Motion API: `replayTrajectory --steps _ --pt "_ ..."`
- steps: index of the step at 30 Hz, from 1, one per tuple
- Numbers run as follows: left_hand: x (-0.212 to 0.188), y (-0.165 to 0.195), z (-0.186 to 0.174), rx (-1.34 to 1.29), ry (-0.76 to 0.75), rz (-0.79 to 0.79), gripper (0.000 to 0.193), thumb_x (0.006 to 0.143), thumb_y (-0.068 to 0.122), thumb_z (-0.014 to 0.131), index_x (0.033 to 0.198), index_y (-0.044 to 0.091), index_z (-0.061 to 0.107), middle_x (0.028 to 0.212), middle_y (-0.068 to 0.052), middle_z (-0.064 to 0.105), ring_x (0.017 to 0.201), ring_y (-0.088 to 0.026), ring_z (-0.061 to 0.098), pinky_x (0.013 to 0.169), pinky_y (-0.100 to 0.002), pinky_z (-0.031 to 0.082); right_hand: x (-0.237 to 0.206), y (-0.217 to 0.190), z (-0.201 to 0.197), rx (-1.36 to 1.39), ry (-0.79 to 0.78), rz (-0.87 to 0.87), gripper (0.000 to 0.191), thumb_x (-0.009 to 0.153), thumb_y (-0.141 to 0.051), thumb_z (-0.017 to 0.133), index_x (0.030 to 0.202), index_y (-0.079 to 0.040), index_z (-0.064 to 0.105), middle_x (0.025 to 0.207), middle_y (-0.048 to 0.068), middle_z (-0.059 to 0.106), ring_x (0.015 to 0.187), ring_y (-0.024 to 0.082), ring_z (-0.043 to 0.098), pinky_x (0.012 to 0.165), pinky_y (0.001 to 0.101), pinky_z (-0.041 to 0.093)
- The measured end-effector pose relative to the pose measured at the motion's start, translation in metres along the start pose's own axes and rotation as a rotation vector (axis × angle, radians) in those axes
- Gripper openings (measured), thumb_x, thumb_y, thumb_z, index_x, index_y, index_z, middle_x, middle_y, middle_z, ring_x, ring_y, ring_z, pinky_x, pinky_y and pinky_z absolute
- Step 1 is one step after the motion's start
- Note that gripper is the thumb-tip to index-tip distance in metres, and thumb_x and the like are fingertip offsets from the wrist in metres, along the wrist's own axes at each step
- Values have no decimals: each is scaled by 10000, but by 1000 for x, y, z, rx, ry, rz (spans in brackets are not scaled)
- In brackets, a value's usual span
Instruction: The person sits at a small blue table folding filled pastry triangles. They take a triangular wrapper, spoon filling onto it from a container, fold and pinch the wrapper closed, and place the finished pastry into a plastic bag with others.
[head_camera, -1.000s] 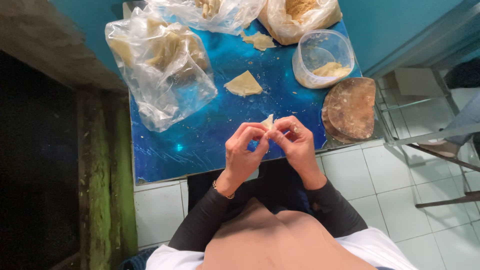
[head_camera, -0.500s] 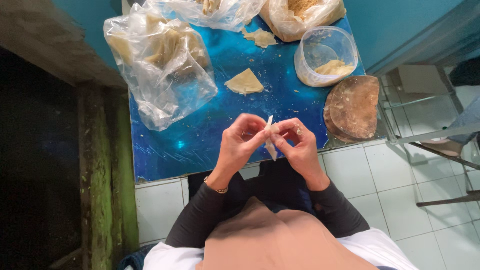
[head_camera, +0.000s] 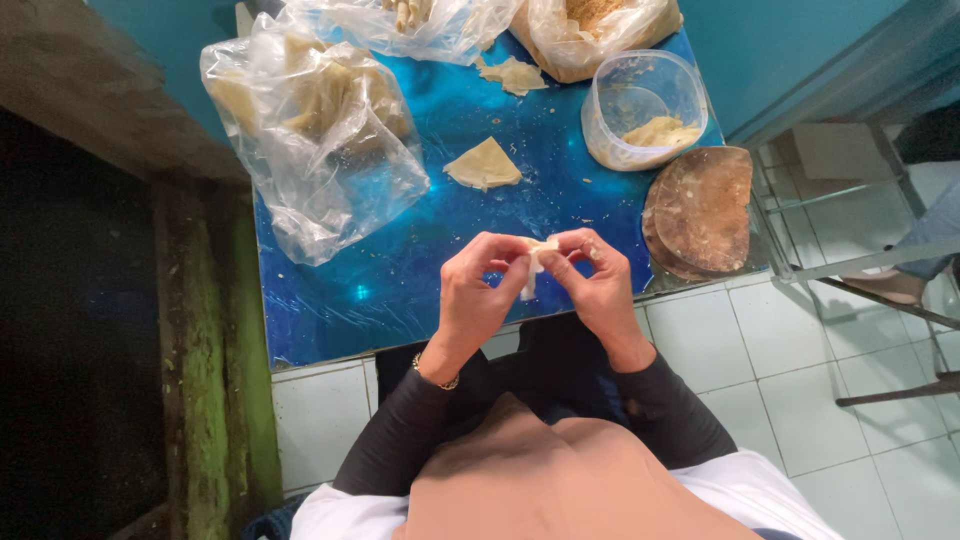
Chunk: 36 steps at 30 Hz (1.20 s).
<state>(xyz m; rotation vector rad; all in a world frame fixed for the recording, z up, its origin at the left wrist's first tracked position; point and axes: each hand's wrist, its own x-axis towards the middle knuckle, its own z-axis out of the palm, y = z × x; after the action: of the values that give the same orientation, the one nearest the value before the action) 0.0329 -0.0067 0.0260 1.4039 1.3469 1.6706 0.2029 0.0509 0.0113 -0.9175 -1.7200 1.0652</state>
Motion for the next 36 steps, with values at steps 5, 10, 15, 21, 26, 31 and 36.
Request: replayTrajectory --steps 5,10,15,21,26,31,36 --pt "-2 -18 -4 -529 65 -240 95 986 6 666 1081 0 666 1006 -52 700 903 -94 661 809 -258 550 -3 8 -1 385 68 237 148 990 -103 711 1102 -17 666 965 40 700 844 105 643 790 258 521" --pt "-6 -30 5 -816 81 -357 128 967 7 648 1082 25 595 1011 -27 666 934 -103 662 856 -283 557 -9 8 0 479 48 235 209 969 -94 697 1151 -23 623 1000 71 721 894 132 681 826 290 552" --pt "-7 -38 13 -790 161 -280 175 965 -31 674 1083 36 564 1004 -36 636 917 -106 630 842 -277 537 -9 12 -3 626 70 244 217 952 -67 693 1149 -22 616 1050 100 732 929 171 705 841 325 574" --pt "-5 -42 -12 -757 429 -141 200 974 -35 688 1114 52 573 1010 -23 628 884 -85 604 812 -254 523 -1 20 2 549 127 290 275 937 -29 689 1186 -34 571 1052 86 710 906 157 707 737 306 595" --pt "-1 -31 -39 -359 438 -4 225 979 -50 701 1125 54 567 1033 -27 648 924 -92 635 837 -266 573 9 14 27 466 -64 332 263 959 -51 659 1193 -36 539 991 124 727 783 154 719 659 277 581" --pt "7 -17 -51 -143 356 25 154 1007 -17 691 1099 55 592 1037 -22 653 929 -82 656 790 -248 586 13 -6 21 153 -79 380 224 988 -128 660 1173 -24 587 905 95 754 678 129 700 587 266 540" --pt "10 -11 -45 -48 281 44 106 1009 -1 694 1065 46 618 1021 -15 657 883 -76 658 765 -240 594 -7 -27 7 -667 -9 18 206 1003 -273 686 1101 -98 728 833 99 771 622 186 705 578 323 529"
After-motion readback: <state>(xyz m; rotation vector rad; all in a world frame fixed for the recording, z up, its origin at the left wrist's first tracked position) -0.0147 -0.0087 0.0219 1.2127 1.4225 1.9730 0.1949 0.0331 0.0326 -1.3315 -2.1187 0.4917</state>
